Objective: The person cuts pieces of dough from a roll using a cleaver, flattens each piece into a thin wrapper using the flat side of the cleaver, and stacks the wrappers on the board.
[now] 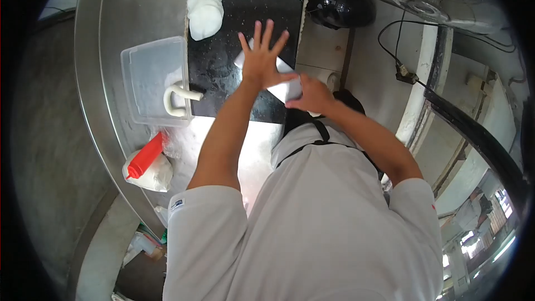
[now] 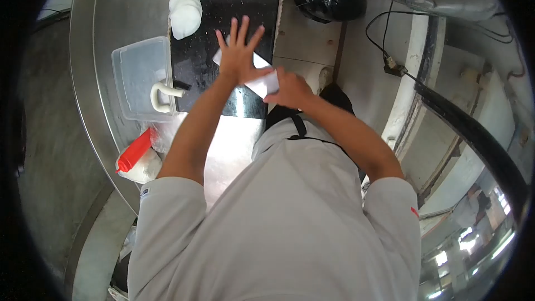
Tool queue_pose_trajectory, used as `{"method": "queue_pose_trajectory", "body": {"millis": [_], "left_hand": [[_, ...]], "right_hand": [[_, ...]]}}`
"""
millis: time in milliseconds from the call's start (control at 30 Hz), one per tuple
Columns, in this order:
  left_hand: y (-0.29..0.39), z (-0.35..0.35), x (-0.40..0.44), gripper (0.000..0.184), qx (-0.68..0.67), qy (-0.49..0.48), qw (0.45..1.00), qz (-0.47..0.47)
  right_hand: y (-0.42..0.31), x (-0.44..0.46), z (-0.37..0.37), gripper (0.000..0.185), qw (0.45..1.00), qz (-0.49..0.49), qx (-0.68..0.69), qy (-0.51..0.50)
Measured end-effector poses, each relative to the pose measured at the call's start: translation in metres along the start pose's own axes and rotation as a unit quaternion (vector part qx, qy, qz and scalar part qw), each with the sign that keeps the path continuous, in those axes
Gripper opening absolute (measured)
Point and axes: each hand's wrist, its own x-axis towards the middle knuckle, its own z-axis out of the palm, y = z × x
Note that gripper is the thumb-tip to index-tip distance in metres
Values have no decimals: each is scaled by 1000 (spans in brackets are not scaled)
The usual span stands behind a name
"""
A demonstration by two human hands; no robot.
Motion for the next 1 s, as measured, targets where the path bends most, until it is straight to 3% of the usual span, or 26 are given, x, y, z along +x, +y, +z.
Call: {"method": "queue_pose_trajectory", "body": {"millis": [67, 233, 333, 467, 533, 633, 767, 867, 1000], "left_hand": [[8, -1, 8, 123, 18, -53, 998, 1], [-7, 5, 47, 125, -4, 60, 998, 15], [-20, -5, 71, 122, 20, 67, 997, 16], [-19, -6, 51, 119, 27, 31, 997, 68], [-5, 2, 16, 120, -5, -11, 996, 89], [12, -1, 32, 120, 6, -59, 995, 82], [-3, 3, 61, 119, -7, 56, 996, 66], [-20, -3, 85, 120, 30, 65, 996, 56], [-14, -4, 37, 117, 7, 3, 994, 111]], "right_hand": [[-4, -1, -6, 83, 999, 28, 22, -7], [-6, 24, -43, 81, 999, 18, -31, 9], [-7, 51, -57, 84, 999, 0, -36, 30], [-20, 24, -28, 91, 999, 36, 21, 30], [-10, -7, 0, 88, 999, 46, 13, 7], [1, -9, -13, 83, 997, 65, 42, -6], [9, 26, -46, 81, 998, 9, -51, 45], [7, 59, -65, 82, 998, -27, -34, 35], [-18, 10, -17, 79, 998, 61, 22, 0]]}}
